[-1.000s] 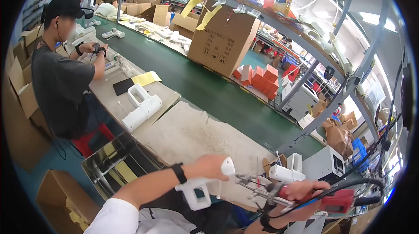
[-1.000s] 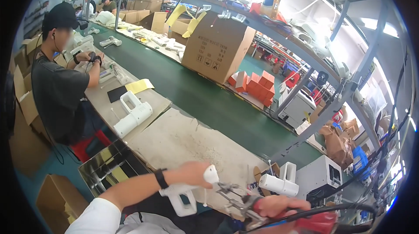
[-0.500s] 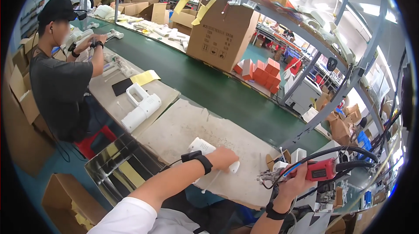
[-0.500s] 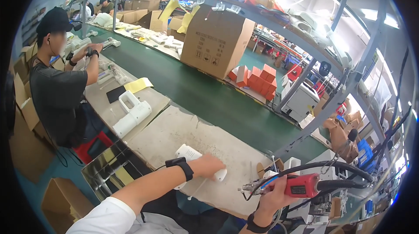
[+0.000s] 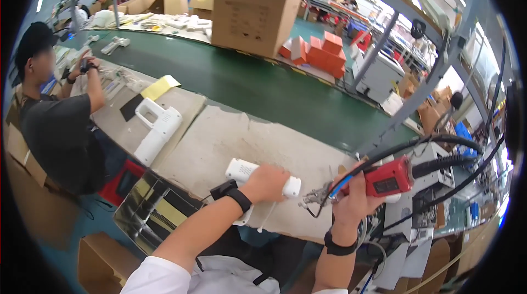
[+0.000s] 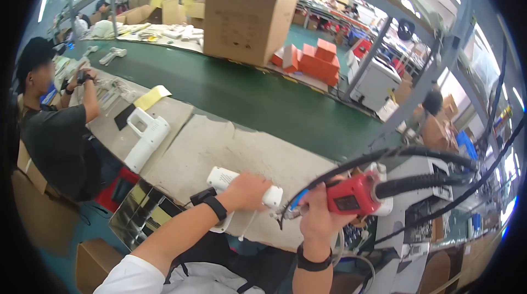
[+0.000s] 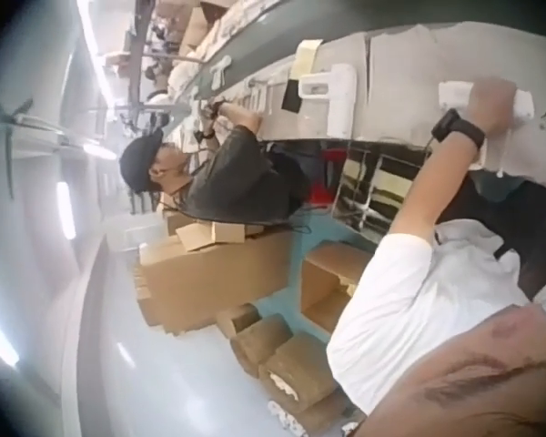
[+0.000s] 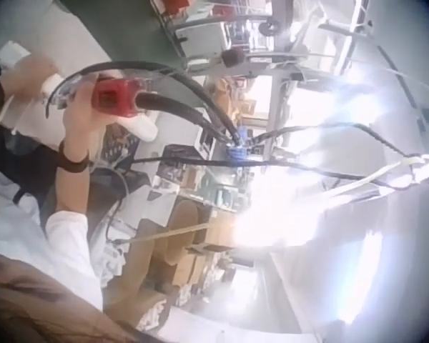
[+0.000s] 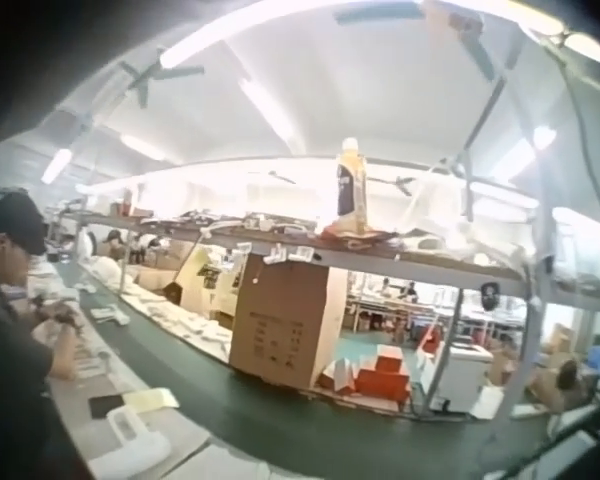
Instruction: The person picks up a white plastic housing, places it on the workbench, and uses a power screwdriver to drive screws into it. They then use a manual screwdriver to finish the assembly before placing the unit into a bin and repeating the process.
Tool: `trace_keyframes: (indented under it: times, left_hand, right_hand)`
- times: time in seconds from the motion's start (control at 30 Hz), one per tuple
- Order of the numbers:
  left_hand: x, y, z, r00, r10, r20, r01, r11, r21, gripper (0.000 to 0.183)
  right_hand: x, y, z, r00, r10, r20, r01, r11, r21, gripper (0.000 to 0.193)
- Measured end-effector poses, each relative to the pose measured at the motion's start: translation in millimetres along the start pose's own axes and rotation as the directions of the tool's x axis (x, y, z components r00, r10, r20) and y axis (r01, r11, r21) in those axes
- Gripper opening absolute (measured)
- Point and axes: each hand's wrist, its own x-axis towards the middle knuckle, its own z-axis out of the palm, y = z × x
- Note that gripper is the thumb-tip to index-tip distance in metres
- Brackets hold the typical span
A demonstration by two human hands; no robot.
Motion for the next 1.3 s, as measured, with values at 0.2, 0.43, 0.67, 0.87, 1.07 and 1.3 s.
trace_keyframes:
  times: [0.2, 0.43, 0.67, 0.87, 1.07, 1.3]
  left_hand:
    - [1, 4, -11, 0.997, -0.070, -0.044, 0.067, 0.996, -0.066, 0.049]
    - [2, 4, -2, 0.994, -0.081, -0.074, 0.078, 0.996, -0.038, 0.049]
    - [4, 3, 0, 0.994, -0.085, -0.068, 0.086, 0.996, 0.013, 0.049]
    - [-10, -6, -21, 0.968, 0.063, -0.243, -0.076, 0.996, -0.043, 0.069]
    - [-40, -57, -59, 0.952, -0.143, 0.271, 0.164, 0.985, -0.057, 0.095]
    - [-17, -37, -21, 0.992, -0.066, 0.107, 0.081, 0.986, -0.148, 0.082]
  right_hand:
    - [8, 15, 11, 0.996, -0.082, -0.040, 0.079, 0.993, -0.084, 0.013]
    - [11, 27, 5, 0.999, -0.038, 0.000, 0.038, 0.997, -0.069, 0.034]
    - [2, 69, 8, 0.998, 0.046, -0.039, -0.047, 0.999, -0.015, 0.034]
    - [9, 85, 4, 0.986, -0.028, 0.166, 0.067, 0.970, -0.233, 0.013]
    - [19, 6, 14, 0.998, -0.051, 0.042, 0.054, 0.996, -0.069, 0.009]
    - [28, 26, 43, 0.987, -0.148, 0.060, 0.151, 0.988, -0.045, 0.005]
